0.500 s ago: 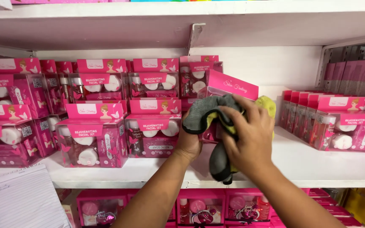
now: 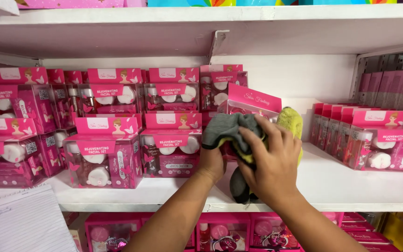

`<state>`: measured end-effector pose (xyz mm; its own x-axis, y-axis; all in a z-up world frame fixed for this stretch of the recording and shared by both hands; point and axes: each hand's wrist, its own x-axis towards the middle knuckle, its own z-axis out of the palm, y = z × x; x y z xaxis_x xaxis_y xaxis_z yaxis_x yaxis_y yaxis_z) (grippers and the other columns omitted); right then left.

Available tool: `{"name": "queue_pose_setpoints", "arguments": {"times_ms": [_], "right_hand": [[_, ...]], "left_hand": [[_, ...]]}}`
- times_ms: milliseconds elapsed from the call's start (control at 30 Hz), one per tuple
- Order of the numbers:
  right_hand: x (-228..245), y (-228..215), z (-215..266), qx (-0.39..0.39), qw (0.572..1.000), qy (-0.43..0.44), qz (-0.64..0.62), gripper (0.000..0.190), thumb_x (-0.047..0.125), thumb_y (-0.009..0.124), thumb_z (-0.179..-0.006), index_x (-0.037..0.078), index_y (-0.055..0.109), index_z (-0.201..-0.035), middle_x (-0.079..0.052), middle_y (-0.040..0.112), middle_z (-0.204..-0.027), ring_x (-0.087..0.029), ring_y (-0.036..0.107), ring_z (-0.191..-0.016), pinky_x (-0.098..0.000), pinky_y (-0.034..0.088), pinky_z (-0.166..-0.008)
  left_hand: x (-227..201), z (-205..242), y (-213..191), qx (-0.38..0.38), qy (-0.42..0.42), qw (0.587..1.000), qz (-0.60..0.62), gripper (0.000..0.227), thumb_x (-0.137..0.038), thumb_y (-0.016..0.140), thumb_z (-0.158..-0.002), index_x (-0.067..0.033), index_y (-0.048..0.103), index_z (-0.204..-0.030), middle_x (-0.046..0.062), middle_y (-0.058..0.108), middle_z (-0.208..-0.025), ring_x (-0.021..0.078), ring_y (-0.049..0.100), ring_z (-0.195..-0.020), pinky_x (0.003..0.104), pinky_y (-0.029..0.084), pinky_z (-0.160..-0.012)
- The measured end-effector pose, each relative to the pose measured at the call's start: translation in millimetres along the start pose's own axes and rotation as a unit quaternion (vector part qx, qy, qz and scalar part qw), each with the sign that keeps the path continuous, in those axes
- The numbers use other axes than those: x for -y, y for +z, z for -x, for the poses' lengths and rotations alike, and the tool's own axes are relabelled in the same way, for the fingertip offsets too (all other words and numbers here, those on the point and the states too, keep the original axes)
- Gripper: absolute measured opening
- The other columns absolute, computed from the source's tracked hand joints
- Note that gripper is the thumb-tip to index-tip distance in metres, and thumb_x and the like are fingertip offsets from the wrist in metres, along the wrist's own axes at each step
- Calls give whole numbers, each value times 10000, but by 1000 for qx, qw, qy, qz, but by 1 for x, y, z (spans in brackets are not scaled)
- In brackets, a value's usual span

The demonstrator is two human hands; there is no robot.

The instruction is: Wiping down beauty product boxes with a cloth and organizing them on a retail shelf.

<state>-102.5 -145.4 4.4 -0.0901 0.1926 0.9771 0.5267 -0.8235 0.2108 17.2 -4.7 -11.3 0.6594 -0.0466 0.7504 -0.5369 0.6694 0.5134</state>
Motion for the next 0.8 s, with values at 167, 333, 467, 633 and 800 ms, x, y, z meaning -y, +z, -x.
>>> {"name": "queue_pose_setpoints", "arguments": {"times_ms": [167, 333, 467, 633, 800], "right_hand": [[-32, 6, 5, -33, 999, -34, 6, 539, 245, 834, -743, 136, 666, -1243, -140, 554, -1420, -388, 540, -1237, -525, 398, -997], [-85, 16, 20, -16, 995, 89, 31, 461, 249, 797, -864, 119, 649, -1281, -145, 549, -1444, -393, 534, -1282, -526, 410, -1005], [-87, 10, 13, 183, 941, 254, 127, 484, 400, 681, -885, 188, 631, -1317, -140, 530, -1440, -404, 506, -1288, -636, 367, -1034], [-91, 17, 19, 502, 792, 318, 137, 598, 654, 505, -922, 301, 573, -1400, -79, 503, -1488, -361, 447, -1396, -752, 255, -1116], [-127, 33, 44, 403, 869, 270, -100, 597, 464, 566, -904, 201, 487, -1435, -132, 522, -1432, -329, 460, -1373, -578, 345, -1111]], "left_hand": [[-17, 3, 11, -22, 7, 998, 64, 376, -324, 567, -981, -73, 628, -1254, 52, 696, -1171, 168, 672, -1074, 338, 543, -947], [-28, 5, 14, -74, 81, 993, 45, 325, -187, 600, -928, -38, 629, -1216, 75, 679, -1077, 181, 664, -989, 356, 541, -911], [-27, 6, 16, -57, 148, 987, 32, 330, -177, 600, -923, -17, 626, -1210, 70, 670, -1081, 163, 640, -1005, 327, 513, -942], [-36, 10, 24, -70, 132, 988, 34, 336, -198, 589, -909, -40, 623, -1204, 59, 669, -1068, 164, 636, -1005, 328, 521, -922], [-31, 13, 27, -45, 96, 994, 6, 348, -228, 591, -923, -44, 600, -1218, 59, 666, -1074, 156, 622, -1006, 316, 504, -930]]}}
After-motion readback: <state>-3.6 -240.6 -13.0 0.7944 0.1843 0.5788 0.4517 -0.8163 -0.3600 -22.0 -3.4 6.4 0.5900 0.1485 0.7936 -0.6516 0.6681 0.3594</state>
